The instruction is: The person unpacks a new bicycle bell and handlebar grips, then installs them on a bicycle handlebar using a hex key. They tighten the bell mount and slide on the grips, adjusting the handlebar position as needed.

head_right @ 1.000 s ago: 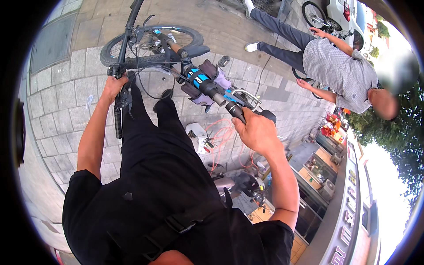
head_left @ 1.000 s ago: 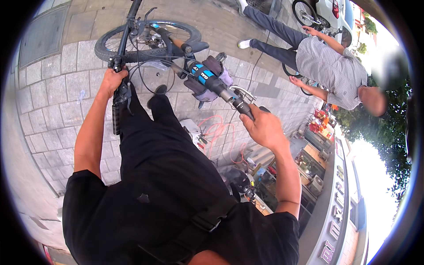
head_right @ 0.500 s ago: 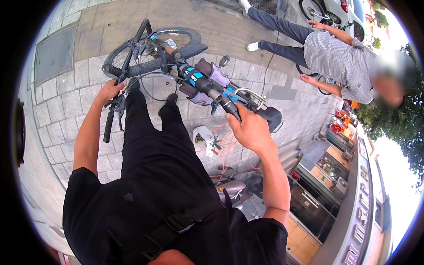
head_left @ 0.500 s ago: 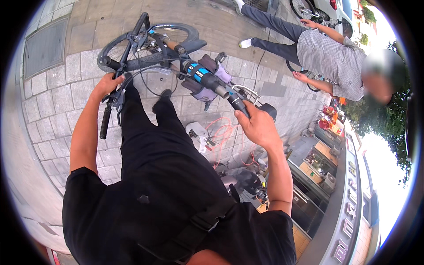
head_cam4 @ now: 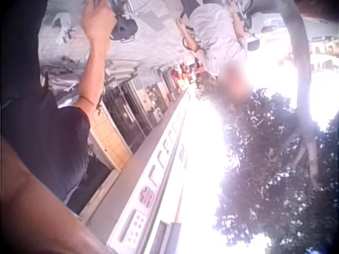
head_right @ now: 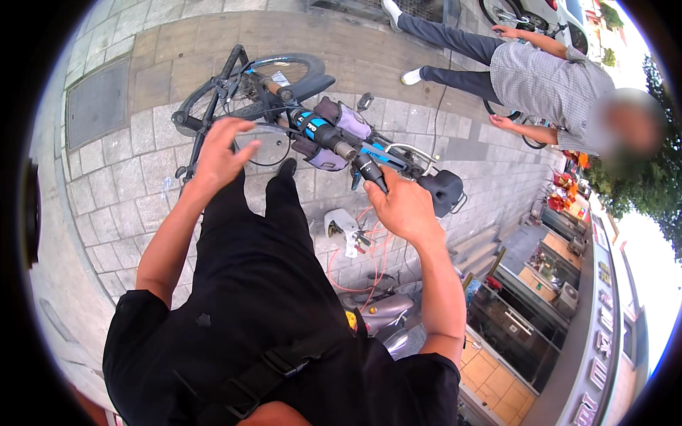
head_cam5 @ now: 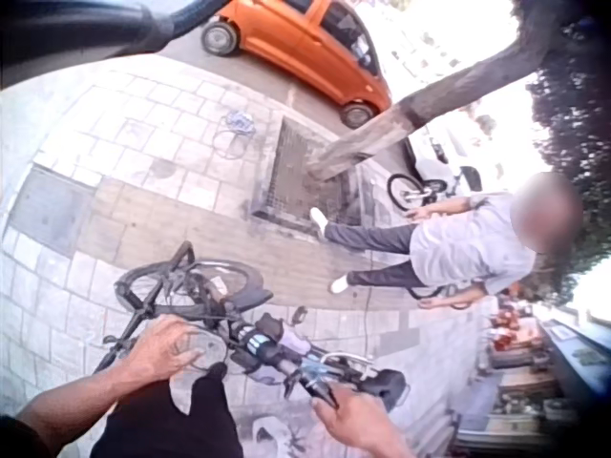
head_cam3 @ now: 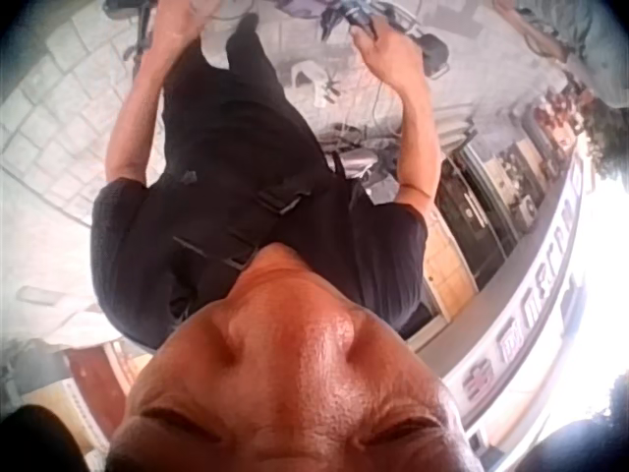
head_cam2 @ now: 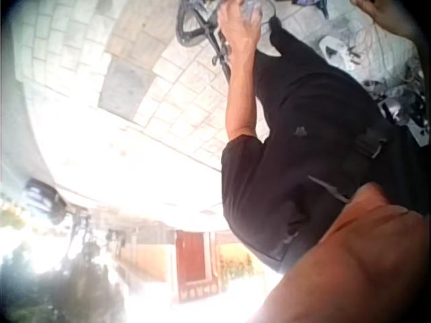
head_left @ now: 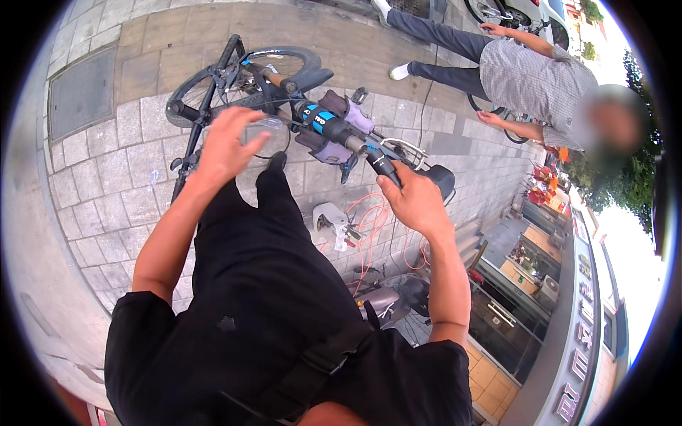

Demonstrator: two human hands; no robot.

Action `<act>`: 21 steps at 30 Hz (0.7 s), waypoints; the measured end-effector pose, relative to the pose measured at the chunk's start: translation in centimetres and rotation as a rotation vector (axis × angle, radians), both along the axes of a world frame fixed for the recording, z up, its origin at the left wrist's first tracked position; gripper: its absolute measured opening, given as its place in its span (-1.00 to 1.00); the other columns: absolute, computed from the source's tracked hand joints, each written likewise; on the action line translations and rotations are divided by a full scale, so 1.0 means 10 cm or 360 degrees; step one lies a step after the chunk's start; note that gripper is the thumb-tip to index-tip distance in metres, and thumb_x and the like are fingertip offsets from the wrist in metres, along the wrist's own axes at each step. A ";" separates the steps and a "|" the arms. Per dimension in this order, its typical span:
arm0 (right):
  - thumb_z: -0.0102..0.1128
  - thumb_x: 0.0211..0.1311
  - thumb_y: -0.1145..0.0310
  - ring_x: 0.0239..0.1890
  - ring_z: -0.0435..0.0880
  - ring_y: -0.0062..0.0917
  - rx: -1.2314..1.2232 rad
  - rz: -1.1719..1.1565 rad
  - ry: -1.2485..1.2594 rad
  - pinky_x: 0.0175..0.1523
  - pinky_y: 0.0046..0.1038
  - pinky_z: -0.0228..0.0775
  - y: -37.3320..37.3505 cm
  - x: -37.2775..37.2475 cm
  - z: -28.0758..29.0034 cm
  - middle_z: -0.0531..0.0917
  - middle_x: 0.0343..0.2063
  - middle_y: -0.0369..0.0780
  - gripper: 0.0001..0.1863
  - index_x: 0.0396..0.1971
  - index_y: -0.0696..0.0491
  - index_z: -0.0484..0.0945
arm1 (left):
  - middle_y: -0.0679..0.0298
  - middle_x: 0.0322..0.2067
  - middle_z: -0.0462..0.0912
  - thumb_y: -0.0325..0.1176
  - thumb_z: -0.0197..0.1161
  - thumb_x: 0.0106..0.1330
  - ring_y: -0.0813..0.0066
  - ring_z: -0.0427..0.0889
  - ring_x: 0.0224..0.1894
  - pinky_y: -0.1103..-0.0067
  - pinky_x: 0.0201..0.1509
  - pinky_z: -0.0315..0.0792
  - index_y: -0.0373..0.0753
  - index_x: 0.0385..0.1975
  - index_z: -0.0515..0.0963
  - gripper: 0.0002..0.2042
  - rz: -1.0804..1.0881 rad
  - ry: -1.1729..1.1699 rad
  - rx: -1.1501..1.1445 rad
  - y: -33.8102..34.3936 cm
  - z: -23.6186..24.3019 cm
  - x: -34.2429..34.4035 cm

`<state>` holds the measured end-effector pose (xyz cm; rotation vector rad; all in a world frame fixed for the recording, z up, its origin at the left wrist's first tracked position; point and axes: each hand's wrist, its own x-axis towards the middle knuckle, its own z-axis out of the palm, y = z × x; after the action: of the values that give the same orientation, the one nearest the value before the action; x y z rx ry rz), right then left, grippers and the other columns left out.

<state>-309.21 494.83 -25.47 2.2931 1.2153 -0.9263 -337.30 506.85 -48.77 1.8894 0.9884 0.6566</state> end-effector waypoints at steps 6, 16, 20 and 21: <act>0.19 0.45 0.01 -0.21 0.75 0.06 0.0063 -0.0025 -0.0006 -0.07 -0.06 0.53 -0.01 -0.05 0.07 0.74 -0.37 0.06 -0.48 0.22 0.05 0.58 | 0.32 0.29 0.51 -0.21 0.61 0.06 0.18 0.36 0.43 0.18 0.45 0.24 -0.06 0.10 0.66 -0.47 -0.0588 -0.0224 0.0446 -0.07 0.27 1.06; 0.21 0.45 0.02 -0.22 0.74 0.07 0.0129 -0.0046 -0.0019 -0.10 -0.08 0.52 -0.15 0.02 0.07 0.73 -0.38 0.06 -0.50 0.20 0.05 0.59 | 0.39 0.29 0.50 -0.25 0.64 -0.08 0.18 0.34 0.42 0.13 0.39 0.25 -0.04 -0.05 0.70 -0.51 -0.0717 -0.0309 0.0503 -0.06 0.24 1.30; 0.21 0.45 0.03 -0.24 0.75 0.05 0.0095 -0.0037 -0.0018 -0.11 -0.08 0.53 -0.14 0.05 0.07 0.73 -0.40 0.05 -0.50 0.20 0.05 0.60 | 0.40 0.26 0.52 -0.26 0.64 -0.07 0.18 0.36 0.41 0.15 0.38 0.24 -0.04 -0.06 0.71 -0.52 -0.0758 -0.0370 0.0505 -0.04 0.29 1.32; 0.19 0.45 0.00 -0.21 0.75 0.06 0.0067 -0.0034 -0.0019 -0.07 -0.06 0.53 -0.13 0.06 0.07 0.74 -0.38 0.06 -0.48 0.21 0.04 0.59 | 0.41 0.26 0.53 -0.26 0.64 -0.07 0.18 0.36 0.41 0.15 0.38 0.24 -0.05 -0.06 0.71 -0.52 -0.0777 -0.0393 0.0498 -0.03 0.30 1.33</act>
<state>-308.61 493.55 -24.75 2.3454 1.2183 -0.9016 -323.95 506.50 -45.73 2.1480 0.2557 0.7527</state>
